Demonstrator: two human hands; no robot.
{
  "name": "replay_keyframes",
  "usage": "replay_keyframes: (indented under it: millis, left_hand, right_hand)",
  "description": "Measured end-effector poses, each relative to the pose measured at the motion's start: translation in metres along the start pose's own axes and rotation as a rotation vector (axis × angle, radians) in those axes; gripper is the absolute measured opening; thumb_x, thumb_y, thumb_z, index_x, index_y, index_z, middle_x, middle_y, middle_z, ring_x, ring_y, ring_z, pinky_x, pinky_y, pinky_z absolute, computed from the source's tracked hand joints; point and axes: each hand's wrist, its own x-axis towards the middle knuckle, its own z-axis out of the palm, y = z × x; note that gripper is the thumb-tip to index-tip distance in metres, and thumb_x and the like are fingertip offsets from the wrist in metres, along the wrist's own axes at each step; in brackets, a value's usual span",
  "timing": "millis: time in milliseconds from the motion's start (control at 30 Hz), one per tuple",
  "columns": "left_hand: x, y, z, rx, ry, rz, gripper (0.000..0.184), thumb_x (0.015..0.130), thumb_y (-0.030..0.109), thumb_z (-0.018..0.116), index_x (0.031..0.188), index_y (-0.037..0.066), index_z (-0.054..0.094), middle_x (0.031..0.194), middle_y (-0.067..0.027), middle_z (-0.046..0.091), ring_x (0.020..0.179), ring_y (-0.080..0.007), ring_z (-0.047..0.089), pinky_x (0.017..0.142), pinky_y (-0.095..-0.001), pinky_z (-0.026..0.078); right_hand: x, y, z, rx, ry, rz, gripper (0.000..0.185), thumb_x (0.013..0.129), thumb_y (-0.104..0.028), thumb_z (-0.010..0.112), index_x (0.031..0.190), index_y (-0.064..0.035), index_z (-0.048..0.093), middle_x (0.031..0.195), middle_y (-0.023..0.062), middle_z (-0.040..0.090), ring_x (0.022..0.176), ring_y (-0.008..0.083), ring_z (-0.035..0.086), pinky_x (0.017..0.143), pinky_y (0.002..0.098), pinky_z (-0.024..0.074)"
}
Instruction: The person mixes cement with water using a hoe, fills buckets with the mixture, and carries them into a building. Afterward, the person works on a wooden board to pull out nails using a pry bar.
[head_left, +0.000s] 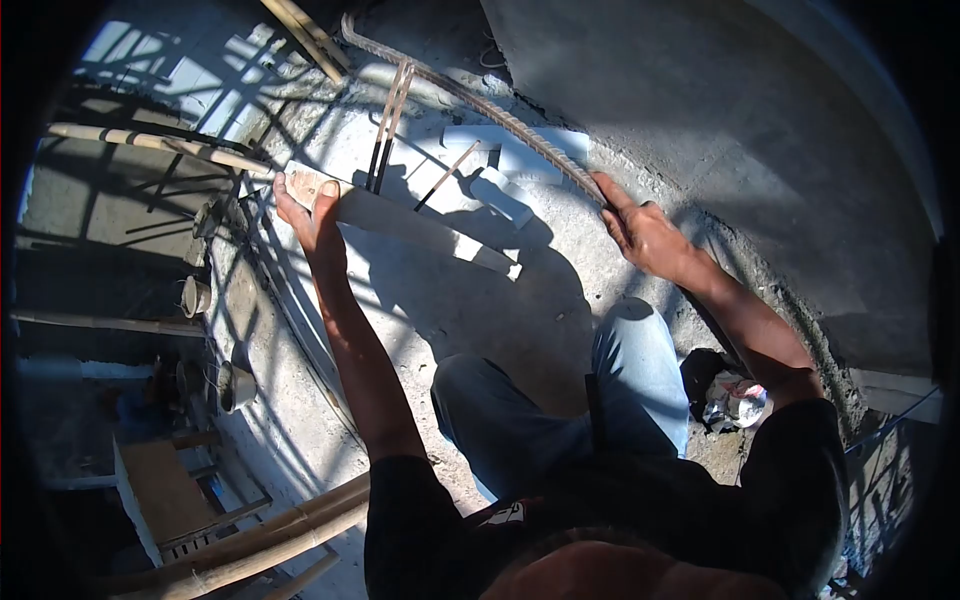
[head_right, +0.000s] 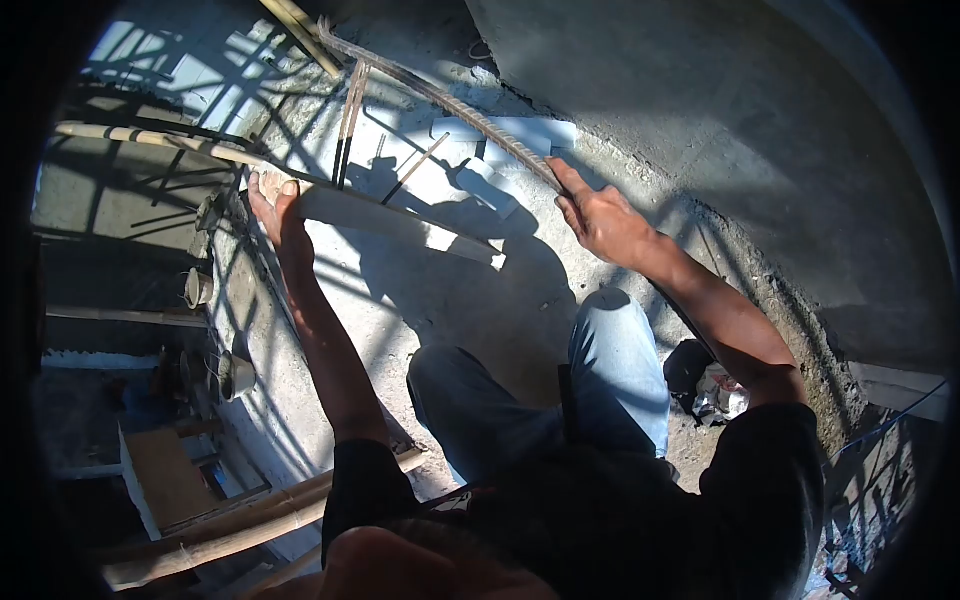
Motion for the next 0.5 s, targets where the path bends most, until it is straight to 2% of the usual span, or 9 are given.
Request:
replay_keyframes:
  millis: [33, 67, 100, 167, 200, 267, 300, 367, 500]
  left_hand:
    - [-0.003, 0.006, 0.002, 0.047, 0.020, 0.017, 0.085, 0.079, 0.035, 0.064, 0.140, -0.001, 0.019, 0.132, -0.0181, 0.024, 0.118, -0.0277, 0.036, 0.099, -0.0381, 0.031]
    - [-0.003, 0.011, 0.005, 0.089, 0.046, 0.040, 0.085, 0.079, 0.035, 0.064, 0.140, -0.001, 0.019, 0.131, -0.0179, 0.025, 0.118, -0.0276, 0.036, 0.099, -0.0381, 0.031]
    - [-0.004, 0.000, -0.002, 0.016, 0.065, 0.008, 0.085, 0.079, 0.035, 0.064, 0.140, -0.001, 0.018, 0.130, -0.0174, 0.025, 0.118, -0.0272, 0.036, 0.100, -0.0383, 0.031]
    - [-0.005, -0.007, -0.018, 0.075, 0.037, -0.018, 0.086, 0.078, 0.035, 0.065, 0.140, -0.002, 0.018, 0.130, -0.0172, 0.025, 0.117, -0.0265, 0.037, 0.099, -0.0383, 0.032]
    - [-0.005, -0.011, -0.018, 0.097, 0.069, 0.016, 0.084, 0.080, 0.037, 0.059, 0.139, -0.005, 0.017, 0.121, -0.0191, 0.041, 0.109, -0.0242, 0.043, 0.093, -0.0342, 0.036]
    - [-0.003, -0.020, -0.023, 0.037, 0.041, 0.028, 0.086, 0.078, 0.036, 0.063, 0.139, -0.004, 0.018, 0.125, -0.0180, 0.035, 0.113, -0.0251, 0.040, 0.096, -0.0360, 0.034]
    - [-0.002, -0.023, -0.024, -0.021, 0.010, 0.040, 0.087, 0.077, 0.035, 0.067, 0.139, -0.002, 0.018, 0.130, -0.0168, 0.028, 0.117, -0.0261, 0.037, 0.099, -0.0377, 0.032]
    - [-0.004, -0.019, -0.020, -0.011, 0.031, 0.012, 0.087, 0.077, 0.034, 0.068, 0.138, -0.002, 0.018, 0.130, -0.0167, 0.029, 0.116, -0.0256, 0.038, 0.099, -0.0372, 0.032]
    - [-0.001, -0.017, -0.018, -0.001, 0.044, 0.018, 0.084, 0.078, 0.032, 0.067, 0.138, -0.003, 0.019, 0.130, -0.0176, 0.028, 0.116, -0.0265, 0.038, 0.099, -0.0372, 0.032]
  right_hand:
    - [-0.016, 0.003, 0.015, -0.082, -0.310, 0.177, 0.052, 0.093, -0.021, 0.046, 0.140, -0.0068, 0.028, 0.073, 0.0263, 0.060, 0.070, 0.0418, 0.061, 0.073, 0.0460, 0.0494]
    - [-0.023, 0.008, 0.021, -0.068, -0.361, 0.200, 0.048, 0.093, -0.019, 0.046, 0.138, -0.0069, 0.033, 0.086, 0.0275, 0.062, 0.081, 0.0411, 0.062, 0.078, 0.0444, 0.0486]
    - [-0.012, 0.010, 0.013, -0.077, -0.353, 0.191, 0.048, 0.093, -0.019, 0.046, 0.138, -0.0069, 0.033, 0.086, 0.0275, 0.062, 0.081, 0.0411, 0.062, 0.078, 0.0444, 0.0486]
    - [-0.004, 0.000, -0.008, 0.101, -0.044, 0.081, 0.045, 0.093, -0.021, 0.046, 0.135, -0.0057, 0.039, 0.102, 0.0268, 0.060, 0.091, 0.0390, 0.062, 0.082, 0.0433, 0.0477]
    - [0.007, -0.025, -0.034, 0.097, -0.071, 0.193, 0.044, 0.094, -0.023, 0.046, 0.134, -0.0064, 0.041, 0.112, 0.0241, 0.058, 0.096, 0.0387, 0.061, 0.083, 0.0423, 0.0479]
    - [0.024, -0.020, -0.044, 0.058, 0.153, 0.041, 0.044, 0.095, -0.025, 0.046, 0.135, -0.0080, 0.041, 0.100, 0.0252, 0.062, 0.090, 0.0383, 0.063, 0.079, 0.0432, 0.0478]
    - [0.033, -0.029, -0.056, 0.058, 0.149, 0.040, 0.044, 0.095, -0.025, 0.046, 0.135, -0.0080, 0.041, 0.100, 0.0252, 0.062, 0.090, 0.0383, 0.063, 0.079, 0.0432, 0.0478]
    - [0.049, -0.054, -0.080, 0.065, 0.198, 0.224, 0.043, 0.096, -0.025, 0.044, 0.135, -0.0085, 0.040, 0.087, 0.0248, 0.063, 0.083, 0.0375, 0.064, 0.075, 0.0438, 0.0467]
    - [0.050, -0.044, -0.077, -0.003, 0.155, 0.186, 0.049, 0.095, -0.021, 0.046, 0.139, -0.0096, 0.029, 0.074, 0.0252, 0.060, 0.072, 0.0392, 0.063, 0.069, 0.0470, 0.0452]
